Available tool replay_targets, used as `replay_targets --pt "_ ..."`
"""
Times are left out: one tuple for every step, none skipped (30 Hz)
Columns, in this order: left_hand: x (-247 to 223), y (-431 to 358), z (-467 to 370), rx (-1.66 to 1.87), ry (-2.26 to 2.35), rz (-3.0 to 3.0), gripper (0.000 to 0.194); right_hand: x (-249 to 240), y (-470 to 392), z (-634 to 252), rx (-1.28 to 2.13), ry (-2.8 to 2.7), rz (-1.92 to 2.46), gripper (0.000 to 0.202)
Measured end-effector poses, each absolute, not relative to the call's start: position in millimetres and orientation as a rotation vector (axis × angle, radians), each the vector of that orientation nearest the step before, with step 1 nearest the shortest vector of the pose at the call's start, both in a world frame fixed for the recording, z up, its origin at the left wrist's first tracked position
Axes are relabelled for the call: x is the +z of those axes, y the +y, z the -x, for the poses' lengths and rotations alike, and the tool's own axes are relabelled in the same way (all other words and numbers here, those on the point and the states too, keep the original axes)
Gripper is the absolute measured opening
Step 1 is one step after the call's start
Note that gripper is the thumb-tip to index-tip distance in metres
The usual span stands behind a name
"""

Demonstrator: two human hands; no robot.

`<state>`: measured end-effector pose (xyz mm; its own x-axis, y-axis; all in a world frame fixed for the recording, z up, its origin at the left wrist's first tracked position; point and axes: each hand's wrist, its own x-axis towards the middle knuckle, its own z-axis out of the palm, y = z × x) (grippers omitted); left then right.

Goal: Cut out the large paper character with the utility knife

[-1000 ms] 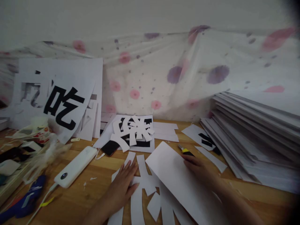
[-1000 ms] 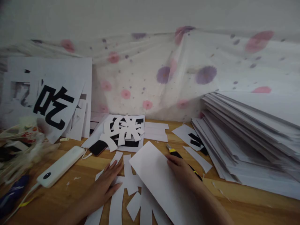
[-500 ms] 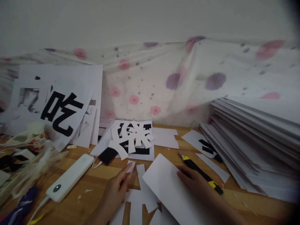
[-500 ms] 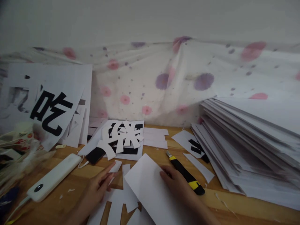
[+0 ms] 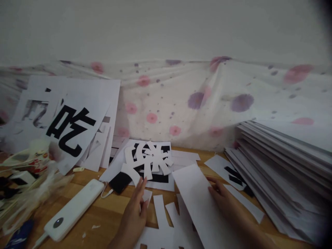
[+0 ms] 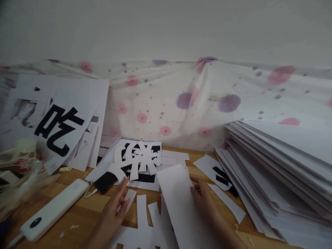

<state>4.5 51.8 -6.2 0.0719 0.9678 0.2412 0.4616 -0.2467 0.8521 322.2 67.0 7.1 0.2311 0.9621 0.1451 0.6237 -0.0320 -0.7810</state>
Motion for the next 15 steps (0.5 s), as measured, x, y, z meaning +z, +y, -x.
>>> replay_targets --pt "-10 53 -1 1.166 1.453 -1.833 0.055 8 70 -328 0.533 -1.471 1.755 0.042" --pt "-13 54 3 1.198 1.482 -1.896 0.057 10 74 -333 0.502 -1.471 1.771 0.040" --pt "-16 56 5 1.214 1.507 -1.957 0.058 12 80 -339 0.468 -1.479 1.788 0.039" --pt "-17 57 6 1.215 1.530 -2.012 0.058 15 87 -344 0.432 -1.495 1.806 0.038" --pt "-18 57 7 1.212 1.548 -2.059 0.057 19 95 -349 0.390 -1.514 1.825 0.038" --pt "-18 58 7 1.214 1.560 -2.100 0.056 23 104 -354 0.343 -1.533 1.846 0.038" --pt "-18 59 7 1.223 1.572 -2.134 0.055 29 114 -359 0.288 -1.552 1.867 0.038" --pt "-18 59 7 1.239 1.585 -2.161 0.055 34 124 -363 0.221 -1.569 1.888 0.038" --pt "-19 60 7 1.260 1.601 -2.183 0.054 41 133 -367 0.143 -1.582 1.910 0.039" --pt "-19 61 7 1.280 1.616 -2.202 0.054 47 142 -372 0.062 -1.596 1.928 0.039" --pt "-19 62 8 1.298 1.630 -2.220 0.054 52 149 -376 -0.022 -1.607 1.947 0.041" --pt "-19 63 9 1.309 1.639 -2.239 0.054 57 156 -380 -0.093 -1.623 1.969 0.041" --pt "-19 63 10 1.313 1.646 -2.253 0.053 61 161 -384 -0.148 -1.648 1.991 0.041" --pt "-18 64 11 1.313 1.650 -2.262 0.052 64 165 -388 -0.192 -1.681 2.012 0.040" --pt "-18 64 11 1.309 1.651 -2.261 0.051 66 169 -392 -0.221 -1.722 2.033 0.038"
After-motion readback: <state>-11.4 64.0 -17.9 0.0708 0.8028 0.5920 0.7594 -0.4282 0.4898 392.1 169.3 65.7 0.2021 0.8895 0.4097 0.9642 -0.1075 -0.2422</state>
